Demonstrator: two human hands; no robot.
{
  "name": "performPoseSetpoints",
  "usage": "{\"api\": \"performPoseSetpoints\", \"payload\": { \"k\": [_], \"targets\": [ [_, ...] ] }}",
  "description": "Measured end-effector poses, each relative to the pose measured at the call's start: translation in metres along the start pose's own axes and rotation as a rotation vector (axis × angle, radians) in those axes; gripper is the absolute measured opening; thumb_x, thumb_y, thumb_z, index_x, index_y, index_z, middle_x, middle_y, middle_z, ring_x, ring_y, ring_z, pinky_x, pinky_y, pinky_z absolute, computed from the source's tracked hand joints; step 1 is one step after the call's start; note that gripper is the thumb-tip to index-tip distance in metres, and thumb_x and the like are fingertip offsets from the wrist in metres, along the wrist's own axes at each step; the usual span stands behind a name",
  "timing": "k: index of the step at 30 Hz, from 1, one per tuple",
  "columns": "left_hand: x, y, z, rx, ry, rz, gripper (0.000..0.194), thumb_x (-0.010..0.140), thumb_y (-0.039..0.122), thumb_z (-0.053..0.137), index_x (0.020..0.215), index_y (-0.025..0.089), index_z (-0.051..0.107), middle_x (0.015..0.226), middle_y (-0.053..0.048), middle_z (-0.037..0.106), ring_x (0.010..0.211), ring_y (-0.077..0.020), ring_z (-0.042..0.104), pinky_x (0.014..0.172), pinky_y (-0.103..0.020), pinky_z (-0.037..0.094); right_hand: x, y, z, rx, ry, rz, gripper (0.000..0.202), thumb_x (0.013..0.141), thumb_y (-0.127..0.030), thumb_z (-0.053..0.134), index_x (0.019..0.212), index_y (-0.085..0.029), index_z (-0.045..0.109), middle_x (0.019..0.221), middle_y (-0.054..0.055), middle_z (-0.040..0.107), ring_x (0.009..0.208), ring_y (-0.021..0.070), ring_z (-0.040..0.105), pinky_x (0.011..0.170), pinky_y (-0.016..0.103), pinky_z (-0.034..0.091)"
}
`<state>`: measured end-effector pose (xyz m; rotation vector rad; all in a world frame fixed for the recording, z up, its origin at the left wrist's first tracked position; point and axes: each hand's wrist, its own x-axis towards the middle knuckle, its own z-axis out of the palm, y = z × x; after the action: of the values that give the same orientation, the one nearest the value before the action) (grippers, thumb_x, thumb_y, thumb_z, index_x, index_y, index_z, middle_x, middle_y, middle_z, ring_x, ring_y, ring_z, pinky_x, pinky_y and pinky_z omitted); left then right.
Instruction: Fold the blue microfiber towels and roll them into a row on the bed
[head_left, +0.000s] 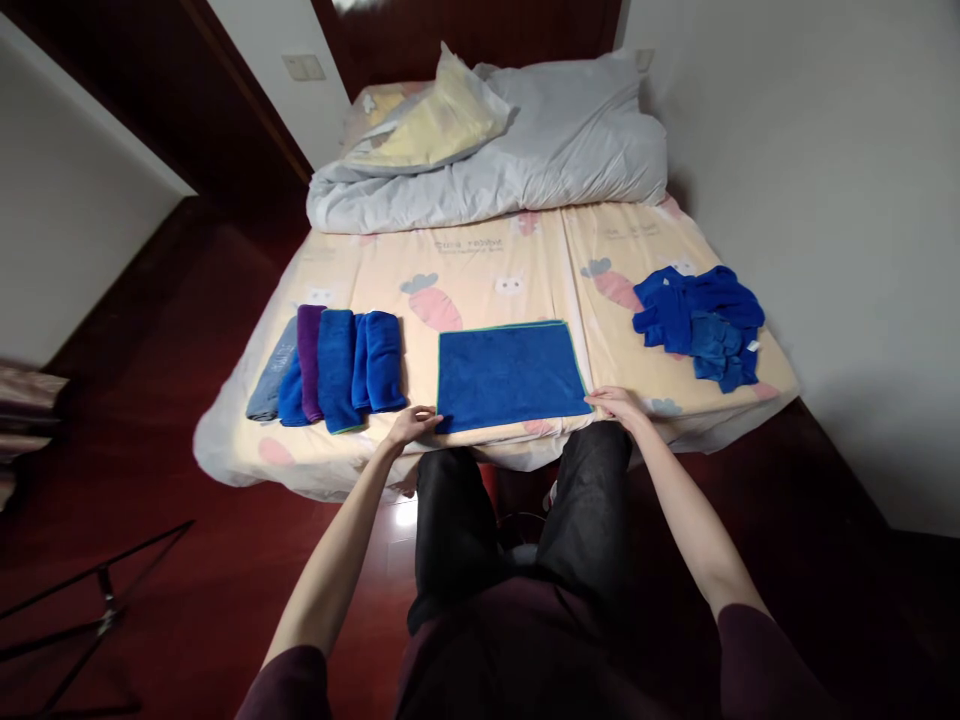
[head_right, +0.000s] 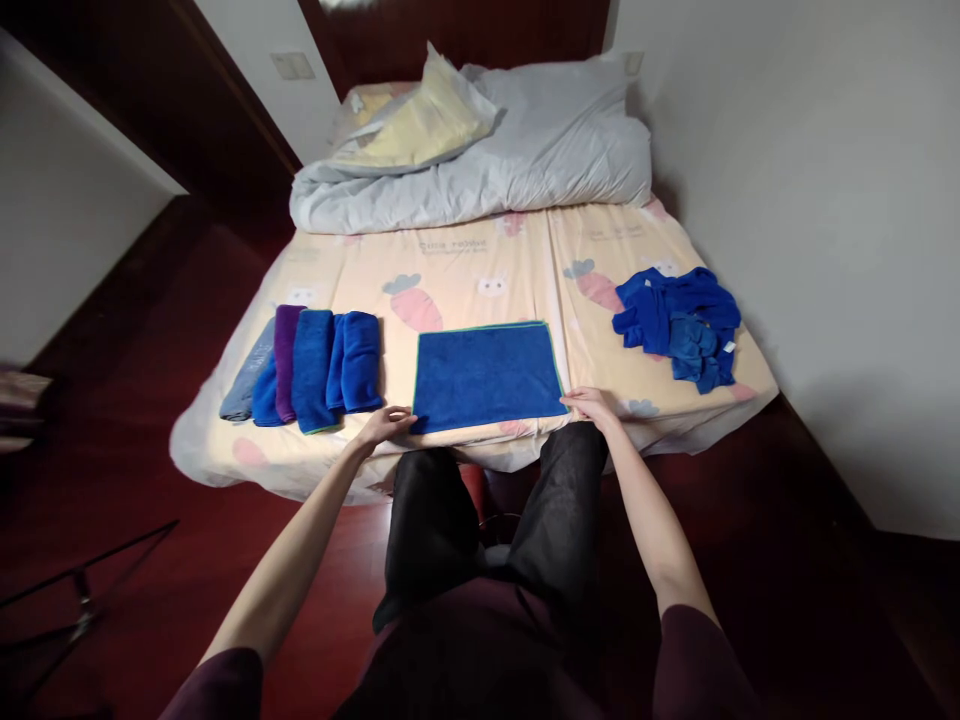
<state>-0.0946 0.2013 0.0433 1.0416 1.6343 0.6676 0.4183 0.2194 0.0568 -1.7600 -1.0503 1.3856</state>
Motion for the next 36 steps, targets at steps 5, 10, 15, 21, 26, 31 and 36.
{"api": "performPoseSetpoints", "payload": {
  "k": [5,10,15,21,26,31,36],
  "targets": [
    [0.053,0.032,0.003,-0.007,0.102,-0.05,0.06,0.057,0.053,0.094,0.096,0.011,0.077,0.07,-0.005,0.071,0.054,-0.0126,0.053,0.05,-0.024,0.035,0.044,-0.027,0.009,-0.001,0.064,-0.003,0.056,0.047,-0.046,0.102,0.083,-0.018,0.069,0.065,-0.001,0.065,0.05,0.0065,0.042,0.043,0.021,0.03],
    [0.125,0.06,0.006,-0.011,0.204,-0.009,0.046,0.066,0.047,0.088,0.093,0.014,0.073,0.065,-0.002,0.066,0.05,-0.0116,0.051,0.051,-0.024,0.04,0.102,-0.062,0.022,-0.089,0.112,-0.007,0.047,0.058,-0.041,0.1,0.081,-0.017,0.067,0.066,0.0,0.067,0.05,0.0066,0.043,0.045,0.021,0.035],
    [0.18,0.087,0.007,0.235,0.283,0.1,0.04,0.078,0.041,0.076,0.109,0.017,0.071,0.089,-0.007,0.076,0.072,-0.0184,0.067,0.07,-0.029,0.054,0.171,-0.083,0.037,-0.194,0.211,-0.036,0.031,0.071,-0.028,0.091,0.084,-0.017,0.065,0.069,-0.001,0.068,0.052,0.0088,0.052,0.048,0.019,0.043],
    [0.208,0.108,0.009,0.499,0.302,0.294,0.024,0.087,0.033,0.067,0.103,0.017,0.073,0.096,-0.01,0.077,0.092,-0.0244,0.072,0.093,-0.035,0.055,0.224,-0.09,0.05,-0.485,0.297,-0.28,0.014,0.077,-0.022,0.081,0.083,-0.017,0.07,0.077,0.003,0.073,0.078,0.0206,0.072,0.079,0.033,0.062],
    [0.212,0.106,0.008,0.637,0.274,0.381,0.019,0.086,0.029,0.065,0.096,0.018,0.075,0.094,-0.009,0.077,0.096,-0.0244,0.07,0.099,-0.037,0.052,0.239,-0.092,0.053,-0.598,0.259,-0.337,0.013,0.082,-0.027,0.079,0.077,-0.019,0.07,0.076,0.003,0.073,0.083,0.0225,0.074,0.087,0.036,0.062],
    [0.215,0.102,0.003,0.69,0.3,0.436,0.023,0.09,0.027,0.059,0.096,0.018,0.078,0.101,-0.012,0.075,0.104,-0.0254,0.069,0.098,-0.038,0.052,0.251,-0.093,0.051,-0.629,0.287,-0.316,0.016,0.087,-0.032,0.074,0.079,-0.019,0.068,0.077,0.003,0.072,0.086,0.0238,0.074,0.089,0.04,0.061],
    [0.222,0.097,-0.002,0.682,0.298,0.44,0.027,0.092,0.028,0.058,0.101,0.012,0.078,0.1,-0.013,0.076,0.102,-0.0234,0.067,0.102,-0.041,0.05,0.258,-0.096,0.055,-0.64,0.314,-0.351,0.017,0.092,-0.035,0.067,0.086,-0.019,0.069,0.086,0.007,0.074,0.096,0.026,0.073,0.096,0.044,0.059]
  ]
}}
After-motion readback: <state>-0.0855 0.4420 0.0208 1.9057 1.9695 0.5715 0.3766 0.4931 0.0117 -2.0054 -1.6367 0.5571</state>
